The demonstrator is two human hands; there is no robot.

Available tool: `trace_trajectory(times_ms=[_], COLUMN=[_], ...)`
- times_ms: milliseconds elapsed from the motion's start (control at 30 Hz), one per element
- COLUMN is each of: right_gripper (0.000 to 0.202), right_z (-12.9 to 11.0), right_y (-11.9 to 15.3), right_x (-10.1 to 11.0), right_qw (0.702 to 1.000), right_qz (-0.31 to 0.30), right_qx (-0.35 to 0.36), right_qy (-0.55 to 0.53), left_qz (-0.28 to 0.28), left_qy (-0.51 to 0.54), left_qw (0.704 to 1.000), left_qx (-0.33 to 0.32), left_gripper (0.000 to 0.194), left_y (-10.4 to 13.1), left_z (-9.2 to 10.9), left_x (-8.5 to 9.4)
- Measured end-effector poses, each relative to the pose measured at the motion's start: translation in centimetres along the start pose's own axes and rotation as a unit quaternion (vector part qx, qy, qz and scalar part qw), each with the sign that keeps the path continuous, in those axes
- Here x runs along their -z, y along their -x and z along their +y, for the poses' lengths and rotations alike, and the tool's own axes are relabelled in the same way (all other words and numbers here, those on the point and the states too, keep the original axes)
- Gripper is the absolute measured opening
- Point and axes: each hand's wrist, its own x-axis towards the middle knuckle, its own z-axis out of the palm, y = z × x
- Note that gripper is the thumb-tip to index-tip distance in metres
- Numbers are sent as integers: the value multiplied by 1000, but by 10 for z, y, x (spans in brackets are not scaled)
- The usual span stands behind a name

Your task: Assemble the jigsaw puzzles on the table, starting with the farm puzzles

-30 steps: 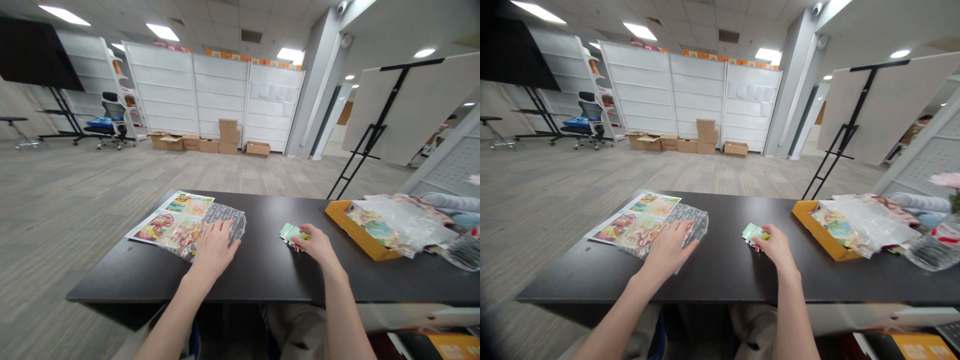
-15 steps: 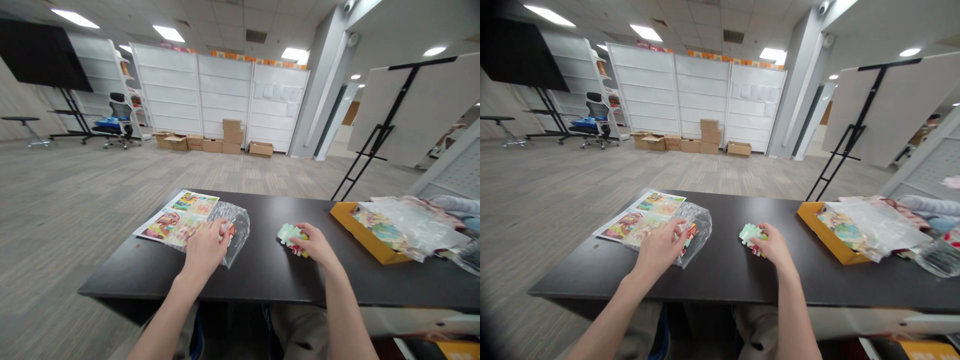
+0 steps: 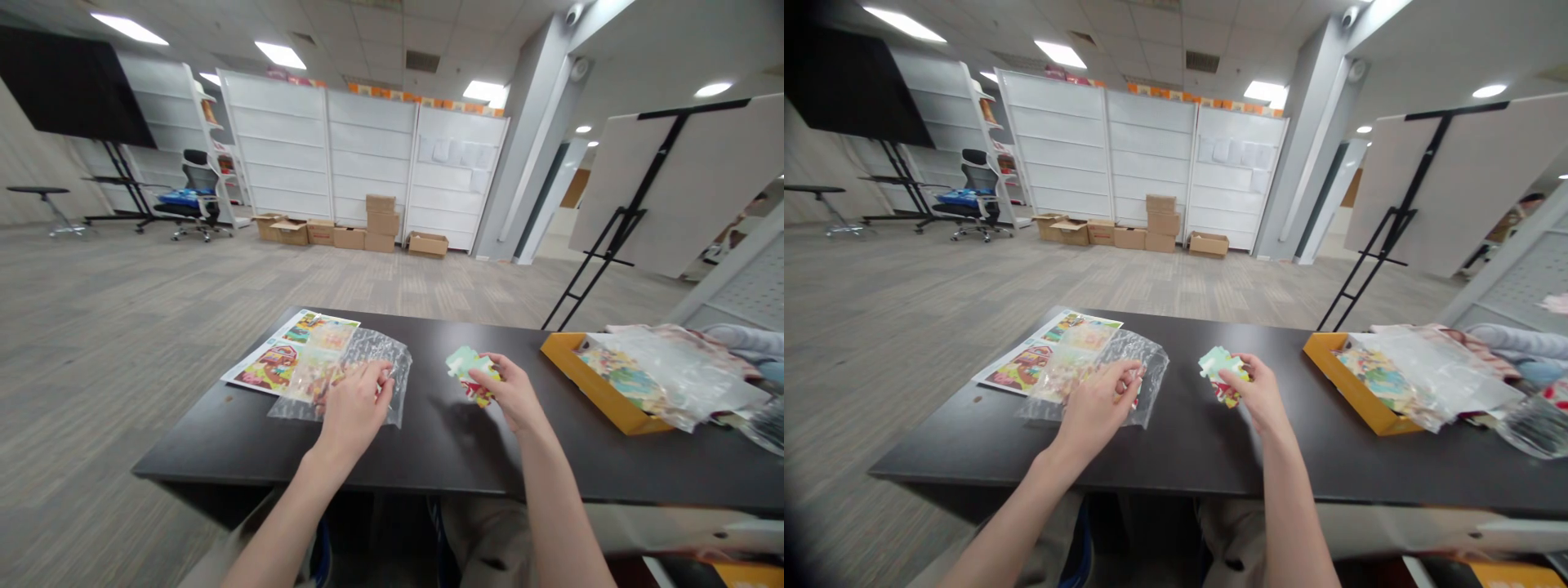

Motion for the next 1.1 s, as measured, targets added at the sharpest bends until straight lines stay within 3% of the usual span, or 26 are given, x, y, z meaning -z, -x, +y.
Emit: trace_trajectory(times_ms=[300,467,600,700,767,833,867,900,967,1033,1100], right_gripper=[40,25,24,20,21,23,24,25,33,42,44], right_z=[3,10,7,2,-1,-1,0,2,7,15,21], right_y=[13,18,21,20,15,7,2,-2,-9,-11,-10], right_x=[-94,-132,-146,-134,-111,-78,-58,-38,-2,24,36], right_qw=[977,972,959,934,919,917,911,889,817,769,750], right_qz=[-208,-230,-253,-226,-221,-192,-128,-50,68,80,60], right_qx=[15,52,116,222,240,187,161,132,69,35,35], right_qy=[40,13,52,162,221,296,358,435,569,634,658], left_qz=[22,32,42,47,51,52,51,49,42,35,31], left_qy=[47,71,109,116,115,113,107,97,65,32,13], left_qw=[996,993,989,990,990,991,992,993,996,996,995], left_qx=[-74,-90,-88,-69,-57,-46,-44,-43,-52,-73,-90], left_gripper=[25,25,24,25,24,23,23,23,23,22,21], left_y=[10,16,16,13,11,10,10,10,11,11,10], left_z=[11,8,2,-1,-1,0,1,1,1,1,2], left_x=[-9,-8,-3,0,2,3,4,5,5,4,2])
